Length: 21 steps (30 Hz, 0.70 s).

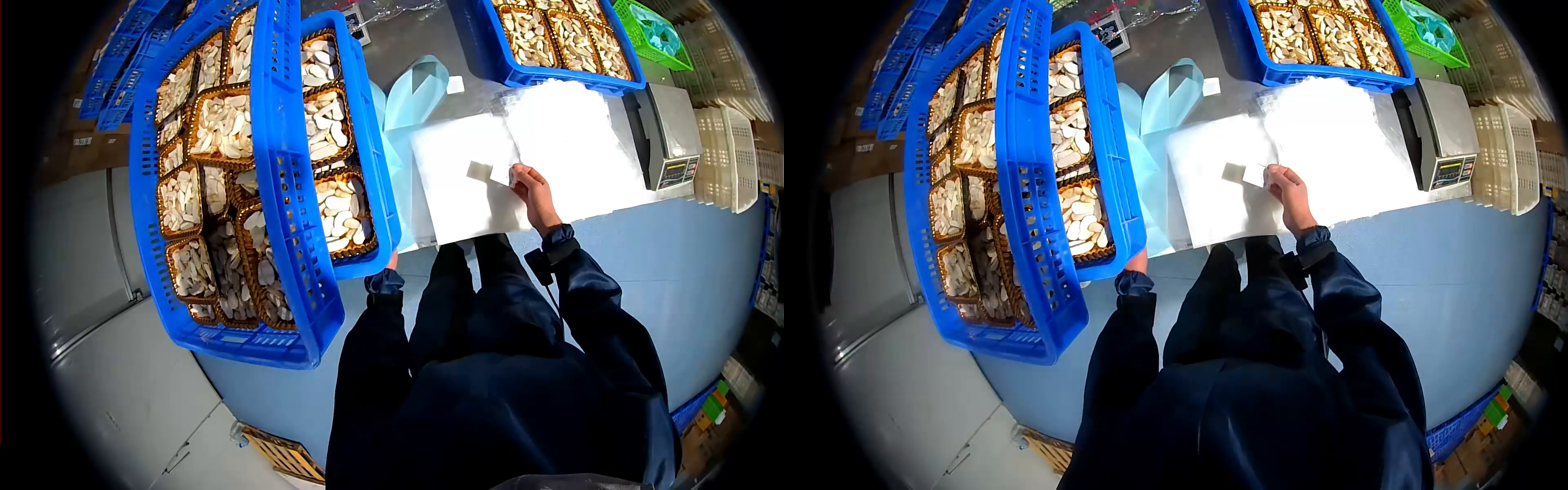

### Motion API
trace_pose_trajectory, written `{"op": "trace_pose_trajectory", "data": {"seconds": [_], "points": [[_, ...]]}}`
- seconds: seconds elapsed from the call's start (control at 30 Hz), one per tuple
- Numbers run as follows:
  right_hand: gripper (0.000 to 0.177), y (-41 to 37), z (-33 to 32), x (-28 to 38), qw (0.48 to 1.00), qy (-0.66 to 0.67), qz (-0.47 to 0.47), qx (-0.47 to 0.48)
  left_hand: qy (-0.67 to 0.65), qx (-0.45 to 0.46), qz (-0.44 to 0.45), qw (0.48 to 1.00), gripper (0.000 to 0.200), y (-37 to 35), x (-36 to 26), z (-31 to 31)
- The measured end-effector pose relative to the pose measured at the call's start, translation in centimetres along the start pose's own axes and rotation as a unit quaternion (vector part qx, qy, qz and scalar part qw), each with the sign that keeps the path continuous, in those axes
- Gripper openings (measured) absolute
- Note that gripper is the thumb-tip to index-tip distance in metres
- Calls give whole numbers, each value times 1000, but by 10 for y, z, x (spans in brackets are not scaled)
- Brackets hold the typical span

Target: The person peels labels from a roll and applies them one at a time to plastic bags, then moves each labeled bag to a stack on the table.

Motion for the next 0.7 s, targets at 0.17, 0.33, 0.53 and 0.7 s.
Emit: {"op": "trace_pose_trajectory", "data": {"seconds": [0.17, 0.33, 0.53, 0.7], "points": [[18, -4, 3, -1, 1000, 1, 11, -7, 18, 6, 73, 997, 48, 26, -4, 55], [12, -9, 1, 1, 997, 53, 51, -4, 117, 115, 160, 973, 28, 1, -38, 102], [18, -30, 8, 40, 992, 111, -54, -9, 84, 203, 148, 964, 30, -26, -70, 135], [40, -28, 29, 24, 981, 138, 76, 110, -169, 74, 14, 983, 33, -5, -48, 98]]}}
Point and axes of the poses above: each hand's wrist, its own y-axis towards the middle knuckle, its own z-axis out of the palm, x = y × z, the point moved 5 cm from there along y, towards the middle knuckle, and after that the axes turned 11 degrees about -y, right-handed, at the moved point
